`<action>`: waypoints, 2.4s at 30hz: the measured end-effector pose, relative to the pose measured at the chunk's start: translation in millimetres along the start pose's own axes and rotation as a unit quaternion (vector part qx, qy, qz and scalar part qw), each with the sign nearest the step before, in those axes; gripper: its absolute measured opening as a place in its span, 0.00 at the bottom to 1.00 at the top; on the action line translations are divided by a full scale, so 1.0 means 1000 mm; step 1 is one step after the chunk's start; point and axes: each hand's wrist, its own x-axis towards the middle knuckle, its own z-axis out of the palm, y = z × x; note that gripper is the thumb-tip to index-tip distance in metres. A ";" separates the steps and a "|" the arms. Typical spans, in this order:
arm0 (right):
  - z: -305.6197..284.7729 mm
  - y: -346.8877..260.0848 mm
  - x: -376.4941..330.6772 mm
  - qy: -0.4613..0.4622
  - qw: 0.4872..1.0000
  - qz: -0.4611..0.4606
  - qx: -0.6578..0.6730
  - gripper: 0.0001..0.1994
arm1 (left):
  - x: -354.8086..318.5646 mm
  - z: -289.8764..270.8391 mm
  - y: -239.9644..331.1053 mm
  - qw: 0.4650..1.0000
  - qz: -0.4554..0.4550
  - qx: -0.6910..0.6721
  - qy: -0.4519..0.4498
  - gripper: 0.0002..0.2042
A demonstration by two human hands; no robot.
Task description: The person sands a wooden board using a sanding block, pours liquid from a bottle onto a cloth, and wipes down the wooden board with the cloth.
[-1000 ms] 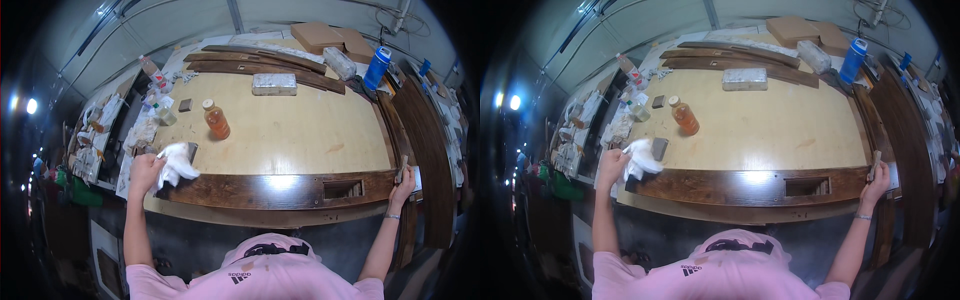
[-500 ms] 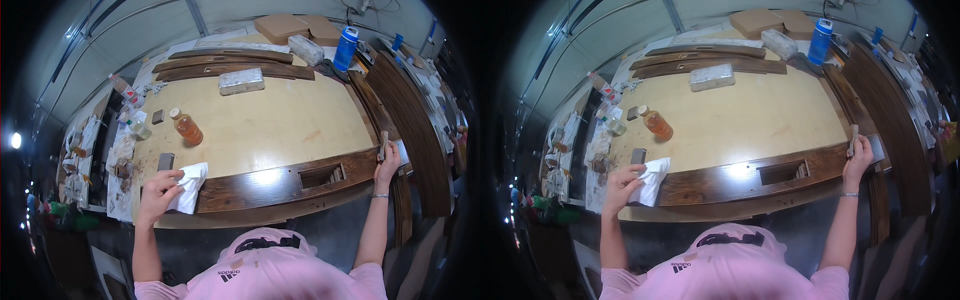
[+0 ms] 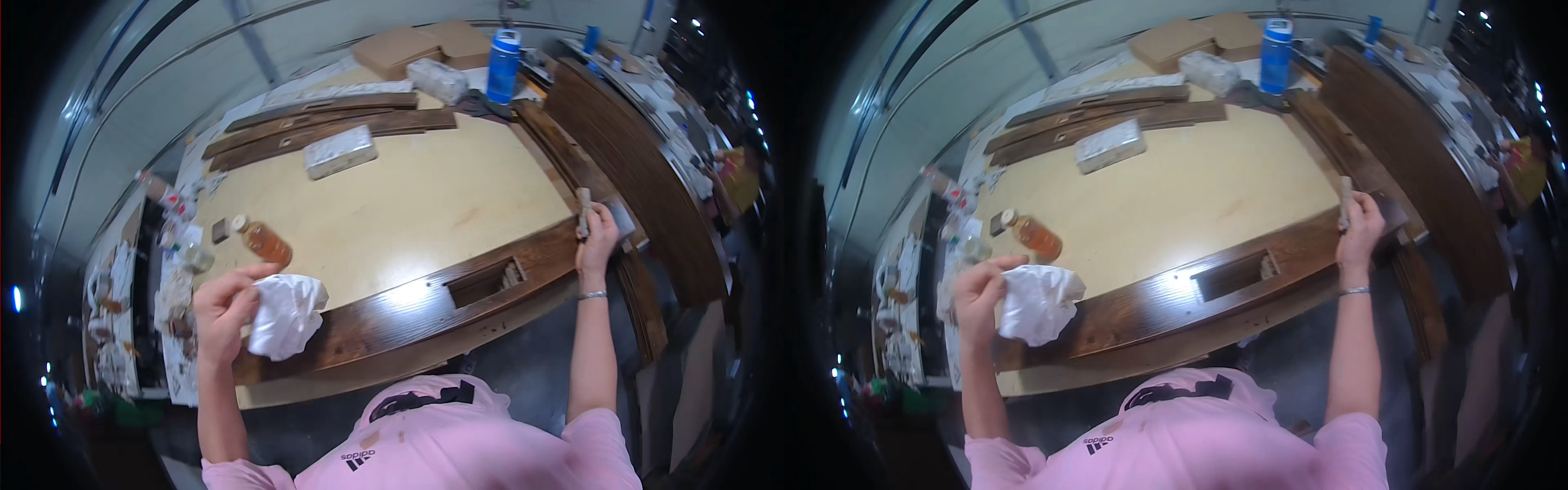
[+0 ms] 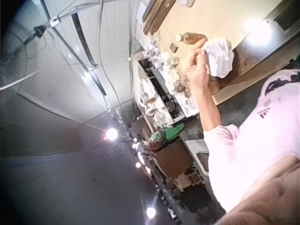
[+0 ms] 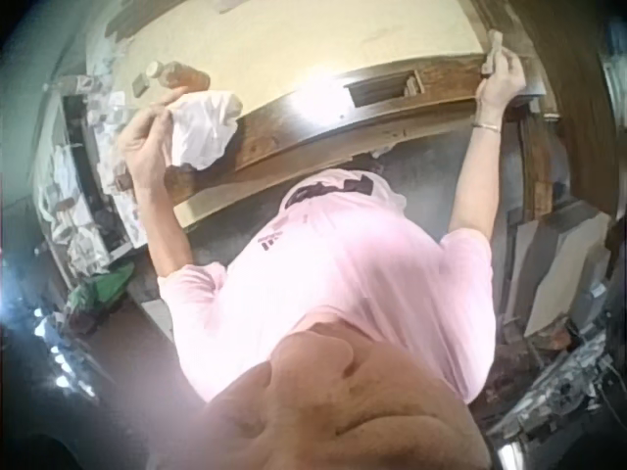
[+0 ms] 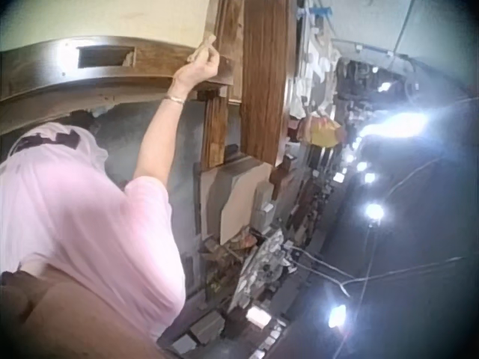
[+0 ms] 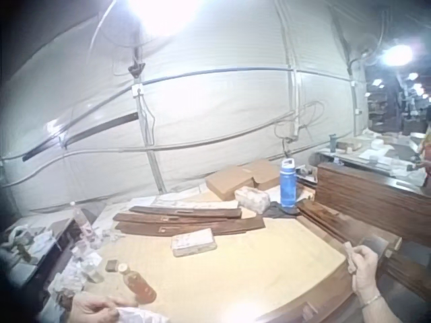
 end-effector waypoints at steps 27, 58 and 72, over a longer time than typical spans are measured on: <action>0.006 -0.005 -0.006 0.050 0.999 0.015 0.006 0.07 | 0.125 0.349 -0.046 0.872 0.255 0.298 -0.291 0.11; -0.058 -0.025 0.042 -0.120 0.990 0.021 0.067 0.05 | 0.132 0.320 -0.045 0.918 0.083 0.272 -0.277 0.12; -0.080 -0.017 0.045 -0.142 0.988 0.032 0.058 0.08 | 0.181 0.461 -0.016 0.795 0.121 0.443 -0.397 0.12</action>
